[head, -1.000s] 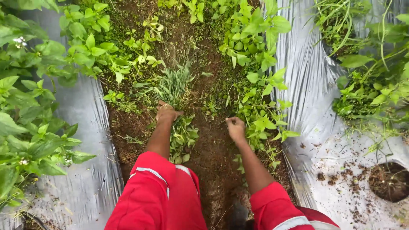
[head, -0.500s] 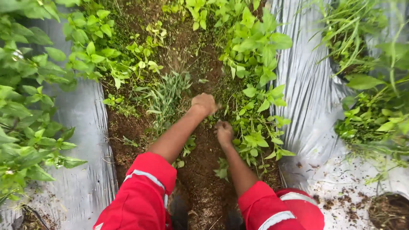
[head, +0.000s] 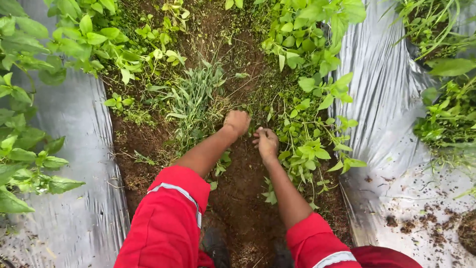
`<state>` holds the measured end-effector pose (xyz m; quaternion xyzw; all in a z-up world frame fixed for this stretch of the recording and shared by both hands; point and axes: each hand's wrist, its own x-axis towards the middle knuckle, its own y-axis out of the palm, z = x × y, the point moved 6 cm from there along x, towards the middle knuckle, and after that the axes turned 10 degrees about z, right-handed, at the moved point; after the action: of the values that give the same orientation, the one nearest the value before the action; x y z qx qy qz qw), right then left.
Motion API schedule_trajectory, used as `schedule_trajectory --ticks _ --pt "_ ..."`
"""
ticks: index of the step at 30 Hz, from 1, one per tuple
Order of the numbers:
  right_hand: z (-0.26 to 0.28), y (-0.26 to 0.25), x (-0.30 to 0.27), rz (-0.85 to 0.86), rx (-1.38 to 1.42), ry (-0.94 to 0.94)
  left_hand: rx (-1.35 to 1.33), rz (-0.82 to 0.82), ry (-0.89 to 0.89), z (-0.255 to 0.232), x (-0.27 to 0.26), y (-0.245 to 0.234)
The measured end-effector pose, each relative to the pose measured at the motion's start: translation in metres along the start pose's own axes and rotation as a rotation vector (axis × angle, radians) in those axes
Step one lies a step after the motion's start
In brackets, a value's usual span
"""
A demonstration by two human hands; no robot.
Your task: The person squats in a garden row and removes weeds by hand, pulling them from the soil and placing them in a pile. They then use a small hand hoe to loosen the soil around the base of the plants and clear additional weeds.
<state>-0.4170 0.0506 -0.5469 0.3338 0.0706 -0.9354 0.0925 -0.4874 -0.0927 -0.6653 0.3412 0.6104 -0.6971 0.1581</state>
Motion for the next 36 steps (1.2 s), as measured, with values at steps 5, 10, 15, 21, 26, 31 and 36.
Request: schedule_trajectory --ticks 5,10,15,21,26,31,36 --pt "0.011 0.014 0.002 0.030 0.061 0.026 -0.449 -0.052 -0.025 0.007 -0.068 -0.053" --pt "0.023 0.039 0.017 0.105 0.141 0.116 -0.520 -0.067 -0.004 -0.005 -0.110 -0.060" --pt "0.000 0.033 0.058 -0.058 -0.188 0.142 -0.529 -0.107 -0.011 -0.018 -0.117 -0.046" --pt "-0.015 0.022 0.042 -0.139 -0.169 -0.003 -0.732 -0.048 0.091 0.004 -0.181 -0.088" --pt "-0.061 0.015 0.068 -0.169 -0.172 -0.070 -0.775 -0.048 -0.063 0.016 -0.170 -0.091" --pt "-0.051 0.027 0.029 -0.163 -0.239 -0.138 -0.860 0.148 -0.073 0.005 -0.161 -0.094" --pt "0.039 0.066 -0.068 0.036 -0.456 -0.238 -0.606 0.106 -0.076 0.003 -0.042 -0.009"
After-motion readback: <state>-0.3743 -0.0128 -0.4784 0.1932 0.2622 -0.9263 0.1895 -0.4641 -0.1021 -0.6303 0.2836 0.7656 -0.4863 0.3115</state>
